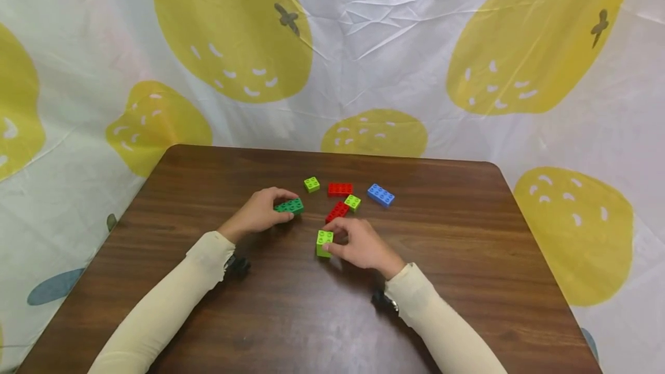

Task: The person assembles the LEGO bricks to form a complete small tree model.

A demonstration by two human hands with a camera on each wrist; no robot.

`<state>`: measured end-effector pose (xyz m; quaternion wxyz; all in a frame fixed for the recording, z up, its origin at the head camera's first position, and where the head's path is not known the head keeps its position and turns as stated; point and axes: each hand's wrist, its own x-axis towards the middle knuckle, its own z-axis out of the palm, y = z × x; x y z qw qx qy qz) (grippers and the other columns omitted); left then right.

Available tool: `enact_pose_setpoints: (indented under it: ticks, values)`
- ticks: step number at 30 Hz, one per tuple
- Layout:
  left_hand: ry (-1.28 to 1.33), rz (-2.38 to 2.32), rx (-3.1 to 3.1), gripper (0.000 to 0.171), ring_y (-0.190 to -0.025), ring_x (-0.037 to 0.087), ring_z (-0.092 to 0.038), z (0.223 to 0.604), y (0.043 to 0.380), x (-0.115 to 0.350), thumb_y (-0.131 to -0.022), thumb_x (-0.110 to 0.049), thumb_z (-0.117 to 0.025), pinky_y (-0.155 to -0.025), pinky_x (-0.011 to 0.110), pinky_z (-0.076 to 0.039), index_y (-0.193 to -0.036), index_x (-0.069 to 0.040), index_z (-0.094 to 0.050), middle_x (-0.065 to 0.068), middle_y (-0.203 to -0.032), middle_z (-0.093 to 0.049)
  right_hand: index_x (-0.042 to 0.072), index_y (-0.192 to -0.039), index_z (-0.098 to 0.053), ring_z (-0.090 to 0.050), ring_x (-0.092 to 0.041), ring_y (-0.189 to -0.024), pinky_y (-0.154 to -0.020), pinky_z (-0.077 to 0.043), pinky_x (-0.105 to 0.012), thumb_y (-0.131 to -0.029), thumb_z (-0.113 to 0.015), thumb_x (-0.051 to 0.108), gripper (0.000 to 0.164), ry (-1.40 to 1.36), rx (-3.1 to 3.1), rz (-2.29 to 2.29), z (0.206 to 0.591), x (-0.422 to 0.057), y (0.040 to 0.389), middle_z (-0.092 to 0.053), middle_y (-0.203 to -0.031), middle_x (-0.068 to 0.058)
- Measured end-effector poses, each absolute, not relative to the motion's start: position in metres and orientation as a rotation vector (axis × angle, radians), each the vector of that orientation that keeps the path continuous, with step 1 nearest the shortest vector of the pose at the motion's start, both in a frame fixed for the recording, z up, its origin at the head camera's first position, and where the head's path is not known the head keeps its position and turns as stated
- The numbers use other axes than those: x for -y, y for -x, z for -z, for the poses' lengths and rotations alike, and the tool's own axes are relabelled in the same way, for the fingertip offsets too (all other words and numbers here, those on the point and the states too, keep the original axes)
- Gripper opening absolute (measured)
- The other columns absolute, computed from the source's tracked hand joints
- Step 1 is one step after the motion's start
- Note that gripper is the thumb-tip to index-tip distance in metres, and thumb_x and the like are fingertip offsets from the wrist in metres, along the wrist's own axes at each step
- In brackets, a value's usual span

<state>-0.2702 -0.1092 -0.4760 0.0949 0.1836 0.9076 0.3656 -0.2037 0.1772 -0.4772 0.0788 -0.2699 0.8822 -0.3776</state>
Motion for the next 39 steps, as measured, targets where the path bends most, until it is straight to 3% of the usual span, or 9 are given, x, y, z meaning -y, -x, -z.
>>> enact_pose_setpoints:
  ticks: [14,31,39]
  values:
    - [-0.745,-1.172,-2.609,0.042,-0.102,0.022,-0.062,0.456,0.245,0.095,-0.093,-0.016,-0.074,-0.092,0.039,-0.055,-0.135,-0.017,-0.07,0.006,-0.129,-0.07,0.012,-0.121,-0.075,-0.075,-0.02,-0.103,-0.092,-0.063,-0.041,-0.093,-0.083,0.022,0.031,0.82,-2.611,1.145,0.482,-0.178,0.212,-0.078,-0.113,-0.003]
    - [-0.872,-1.198,-2.484,0.04,-0.099,0.013,-0.063,0.465,0.23,0.079,-0.095,-0.023,-0.079,-0.086,0.028,-0.056,-0.134,-0.016,-0.071,0.001,-0.125,-0.073,0.011,-0.121,-0.075,-0.074,-0.02,-0.104,-0.093,-0.063,-0.042,-0.093,-0.083,0.022,0.03,0.784,-2.61,1.13,0.482,-0.179,0.208,-0.078,-0.115,-0.003]
    - [-0.892,-1.191,-2.454,0.039,-0.101,0.014,-0.064,0.468,0.227,0.075,-0.095,-0.024,-0.08,-0.088,0.031,-0.055,-0.132,-0.016,-0.071,-0.001,-0.125,-0.074,0.01,-0.117,-0.075,-0.074,-0.025,-0.104,-0.092,-0.063,-0.043,-0.093,-0.082,0.02,0.027,0.765,-2.613,1.133,0.482,-0.179,0.207,-0.077,-0.113,-0.005]
